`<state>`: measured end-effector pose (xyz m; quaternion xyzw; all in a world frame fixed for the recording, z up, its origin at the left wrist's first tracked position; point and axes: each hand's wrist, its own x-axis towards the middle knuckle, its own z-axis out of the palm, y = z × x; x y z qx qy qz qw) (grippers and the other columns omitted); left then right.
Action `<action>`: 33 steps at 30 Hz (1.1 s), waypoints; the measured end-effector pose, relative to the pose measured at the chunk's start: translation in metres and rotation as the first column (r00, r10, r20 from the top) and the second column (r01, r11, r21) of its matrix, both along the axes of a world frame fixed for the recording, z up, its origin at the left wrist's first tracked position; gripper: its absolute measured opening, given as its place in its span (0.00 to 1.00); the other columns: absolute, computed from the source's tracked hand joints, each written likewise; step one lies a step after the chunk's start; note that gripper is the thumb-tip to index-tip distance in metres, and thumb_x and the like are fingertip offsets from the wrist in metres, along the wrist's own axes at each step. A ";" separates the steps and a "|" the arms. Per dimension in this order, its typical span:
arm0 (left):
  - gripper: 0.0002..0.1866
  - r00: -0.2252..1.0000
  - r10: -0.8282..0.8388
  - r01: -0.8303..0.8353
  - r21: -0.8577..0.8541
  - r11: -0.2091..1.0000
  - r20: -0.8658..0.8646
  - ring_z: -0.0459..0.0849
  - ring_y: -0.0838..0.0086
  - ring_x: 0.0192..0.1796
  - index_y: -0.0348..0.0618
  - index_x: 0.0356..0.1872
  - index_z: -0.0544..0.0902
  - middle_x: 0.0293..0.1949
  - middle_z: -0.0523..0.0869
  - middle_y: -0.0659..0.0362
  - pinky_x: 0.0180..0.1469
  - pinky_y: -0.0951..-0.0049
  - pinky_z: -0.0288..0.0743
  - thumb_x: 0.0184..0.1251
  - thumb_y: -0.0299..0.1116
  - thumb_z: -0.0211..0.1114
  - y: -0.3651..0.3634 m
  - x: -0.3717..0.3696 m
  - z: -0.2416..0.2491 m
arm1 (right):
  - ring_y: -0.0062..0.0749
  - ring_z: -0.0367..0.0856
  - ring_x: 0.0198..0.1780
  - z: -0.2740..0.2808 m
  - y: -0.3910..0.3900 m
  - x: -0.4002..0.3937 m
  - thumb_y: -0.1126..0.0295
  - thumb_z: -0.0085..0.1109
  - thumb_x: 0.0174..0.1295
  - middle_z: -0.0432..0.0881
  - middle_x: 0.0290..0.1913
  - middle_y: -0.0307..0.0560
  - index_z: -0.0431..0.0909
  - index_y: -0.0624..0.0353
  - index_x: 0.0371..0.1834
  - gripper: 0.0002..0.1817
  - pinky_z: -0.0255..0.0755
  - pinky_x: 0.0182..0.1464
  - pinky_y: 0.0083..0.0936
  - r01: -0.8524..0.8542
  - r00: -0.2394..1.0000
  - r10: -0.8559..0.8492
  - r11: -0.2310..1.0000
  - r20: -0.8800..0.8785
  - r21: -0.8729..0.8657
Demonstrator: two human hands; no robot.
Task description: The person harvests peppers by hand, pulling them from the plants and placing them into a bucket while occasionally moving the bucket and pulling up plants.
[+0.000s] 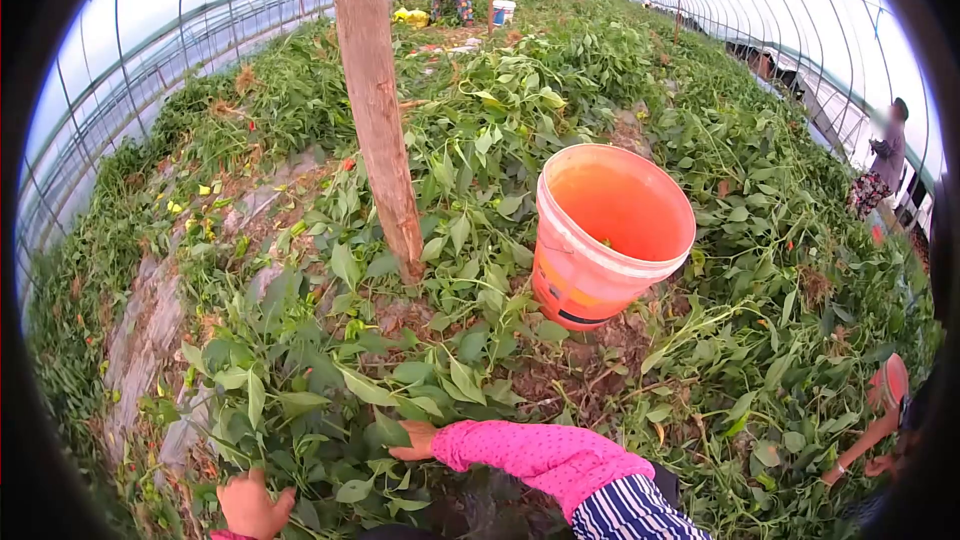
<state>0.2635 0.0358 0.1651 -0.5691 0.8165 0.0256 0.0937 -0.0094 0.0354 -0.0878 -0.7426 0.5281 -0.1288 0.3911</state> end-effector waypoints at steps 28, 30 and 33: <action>0.29 0.868 -0.453 0.276 0.557 0.783 0.206 0.59 0.49 0.69 0.43 0.59 0.71 0.61 0.73 0.51 0.68 0.44 0.51 0.57 0.44 0.60 -0.117 -0.259 -0.175 | 0.37 0.72 0.57 0.023 0.061 0.038 0.59 0.51 0.64 0.75 0.55 0.45 0.70 0.54 0.57 0.20 0.64 0.62 0.40 -0.110 0.977 0.126 0.989 0.174 -0.095; 0.29 0.846 -0.481 0.294 0.552 0.781 0.229 0.63 0.54 0.67 0.44 0.59 0.71 0.59 0.76 0.53 0.66 0.44 0.54 0.57 0.45 0.61 -0.132 -0.245 -0.211 | 0.36 0.72 0.57 0.025 0.061 0.040 0.59 0.51 0.64 0.75 0.54 0.45 0.70 0.54 0.57 0.20 0.64 0.62 0.39 -0.121 0.976 0.137 0.988 0.172 -0.100; 0.26 0.875 -0.455 0.264 0.626 0.734 0.164 0.62 0.54 0.67 0.48 0.59 0.74 0.60 0.75 0.56 0.67 0.43 0.52 0.61 0.47 0.58 -0.122 -0.219 -0.226 | 0.36 0.73 0.57 0.027 0.059 0.043 0.60 0.51 0.65 0.75 0.54 0.45 0.70 0.54 0.57 0.19 0.64 0.62 0.38 -0.129 0.975 0.146 0.986 0.171 -0.103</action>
